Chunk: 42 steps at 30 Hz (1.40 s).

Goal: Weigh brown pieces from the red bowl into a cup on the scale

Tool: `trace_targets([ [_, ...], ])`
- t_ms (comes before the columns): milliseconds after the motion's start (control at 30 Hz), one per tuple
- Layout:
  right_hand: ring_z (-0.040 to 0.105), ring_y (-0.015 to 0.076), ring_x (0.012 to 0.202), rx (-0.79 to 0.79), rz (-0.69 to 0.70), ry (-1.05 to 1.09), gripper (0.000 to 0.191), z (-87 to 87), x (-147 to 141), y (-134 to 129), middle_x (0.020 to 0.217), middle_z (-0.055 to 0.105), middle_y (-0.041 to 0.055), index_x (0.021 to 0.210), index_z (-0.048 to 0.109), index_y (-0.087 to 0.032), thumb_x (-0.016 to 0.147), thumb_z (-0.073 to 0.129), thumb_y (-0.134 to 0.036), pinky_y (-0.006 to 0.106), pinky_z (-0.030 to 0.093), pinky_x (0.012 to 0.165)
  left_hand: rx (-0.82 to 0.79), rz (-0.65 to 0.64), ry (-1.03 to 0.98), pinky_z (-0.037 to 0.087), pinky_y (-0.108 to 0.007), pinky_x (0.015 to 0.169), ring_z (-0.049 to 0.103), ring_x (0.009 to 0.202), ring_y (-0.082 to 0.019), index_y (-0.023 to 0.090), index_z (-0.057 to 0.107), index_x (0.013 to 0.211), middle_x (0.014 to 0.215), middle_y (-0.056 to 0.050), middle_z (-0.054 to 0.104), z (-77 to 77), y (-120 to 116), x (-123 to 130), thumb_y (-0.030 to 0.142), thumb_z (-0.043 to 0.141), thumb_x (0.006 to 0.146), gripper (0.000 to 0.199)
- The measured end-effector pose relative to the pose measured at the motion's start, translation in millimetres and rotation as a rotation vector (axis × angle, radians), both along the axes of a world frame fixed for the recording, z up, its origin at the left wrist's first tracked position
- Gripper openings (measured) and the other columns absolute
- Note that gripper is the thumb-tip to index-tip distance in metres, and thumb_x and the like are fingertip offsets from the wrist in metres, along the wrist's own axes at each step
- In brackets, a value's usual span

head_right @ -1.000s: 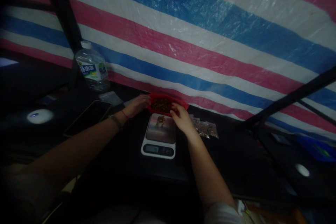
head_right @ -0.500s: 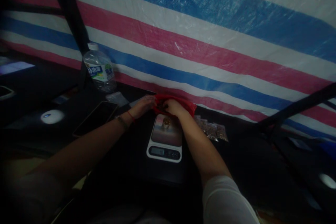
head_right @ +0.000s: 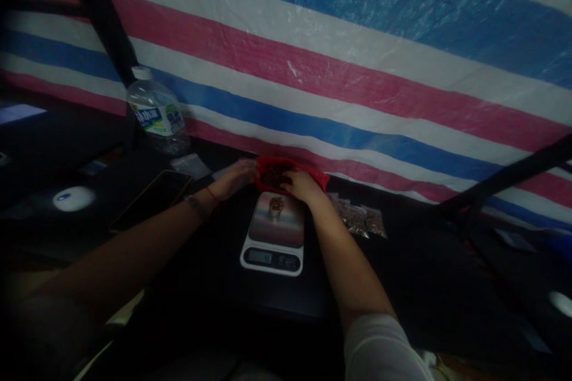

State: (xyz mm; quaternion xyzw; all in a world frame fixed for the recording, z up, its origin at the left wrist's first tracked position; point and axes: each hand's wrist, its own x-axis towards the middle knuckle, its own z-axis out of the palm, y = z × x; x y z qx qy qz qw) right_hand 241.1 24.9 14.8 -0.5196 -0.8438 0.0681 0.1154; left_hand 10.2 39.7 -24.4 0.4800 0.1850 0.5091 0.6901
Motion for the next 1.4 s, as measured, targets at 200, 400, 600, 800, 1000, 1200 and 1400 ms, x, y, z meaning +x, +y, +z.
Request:
trace_targets([
  [200,0.068,0.022,0.094,-0.062,0.003,-0.074,0.026,4.9,-5.6,-1.3,0.1,0.074,0.0079,0.095,0.076,-0.018,0.08,0.059,-0.006,0.03,0.049,0.089,0.001,0.012,0.029,0.04,-0.025,0.06,0.058,0.068,-0.013,0.013,0.065,0.092,0.078,-0.004,0.066,-0.6,-0.3,-1.5,0.027,0.071,0.075,0.023],
  [400,0.069,0.0244,0.096,-0.003,-0.083,-0.058,0.028,11.7,-5.5,-4.8,0.1,0.074,0.0104,0.096,0.077,-0.016,0.079,0.057,-0.005,0.03,0.049,0.089,0.029,0.008,0.034,0.04,-0.024,0.059,0.058,0.066,-0.012,0.013,0.065,0.092,0.076,-0.003,0.066,-1.9,0.2,-1.7,0.028,0.07,0.074,0.024],
  [600,0.069,0.0237,0.096,-0.016,-0.094,0.0,0.026,16.6,-5.2,-10.6,0.101,0.075,0.0093,0.095,0.077,-0.017,0.079,0.06,-0.006,0.031,0.049,0.088,0.007,0.019,0.053,0.041,-0.025,0.06,0.059,0.068,-0.014,0.012,0.065,0.093,0.076,-0.004,0.066,-1.6,-0.7,-2.1,0.029,0.07,0.074,0.026],
  [800,0.068,0.0201,0.088,0.003,-0.016,0.172,0.022,56.0,-11.6,-43.3,0.096,0.075,0.0032,0.094,0.076,-0.023,0.079,0.065,-0.011,0.031,0.05,0.084,0.019,0.008,0.038,0.042,-0.026,0.063,0.059,0.069,-0.014,0.011,0.065,0.095,0.078,-0.005,0.066,2.8,-3.7,-1.9,0.029,0.07,0.073,0.028],
  [1000,0.065,0.0165,0.084,-0.048,0.236,0.114,0.018,81.1,-31.9,-76.6,0.09,0.073,0.0027,0.09,0.075,-0.021,0.08,0.065,-0.01,0.027,0.047,0.078,0.024,-0.006,0.025,0.041,-0.025,0.06,0.058,0.068,-0.013,0.012,0.065,0.092,0.076,-0.004,0.065,2.3,-2.7,-1.5,0.028,0.071,0.073,0.025],
  [1200,0.063,0.0172,0.082,-0.122,0.276,0.024,0.015,69.9,-36.1,-74.1,0.085,0.07,0.0039,0.084,0.075,-0.019,0.077,0.067,-0.008,0.027,0.044,0.075,-0.018,0.002,-0.005,0.042,-0.025,0.062,0.058,0.069,-0.013,0.014,0.066,0.09,0.077,-0.003,0.065,-1.8,-0.9,-0.8,0.024,0.071,0.073,0.021],
  [1400,0.06,0.0171,0.08,-0.118,0.286,0.036,0.017,66.6,-35.0,-72.7,0.085,0.067,0.004,0.085,0.075,-0.019,0.074,0.069,-0.009,0.027,0.044,0.074,-0.039,0.007,-0.01,0.042,-0.024,0.062,0.059,0.069,-0.013,0.014,0.066,0.091,0.077,-0.002,0.066,0.0,-3.1,-0.9,0.023,0.071,0.072,0.022],
])
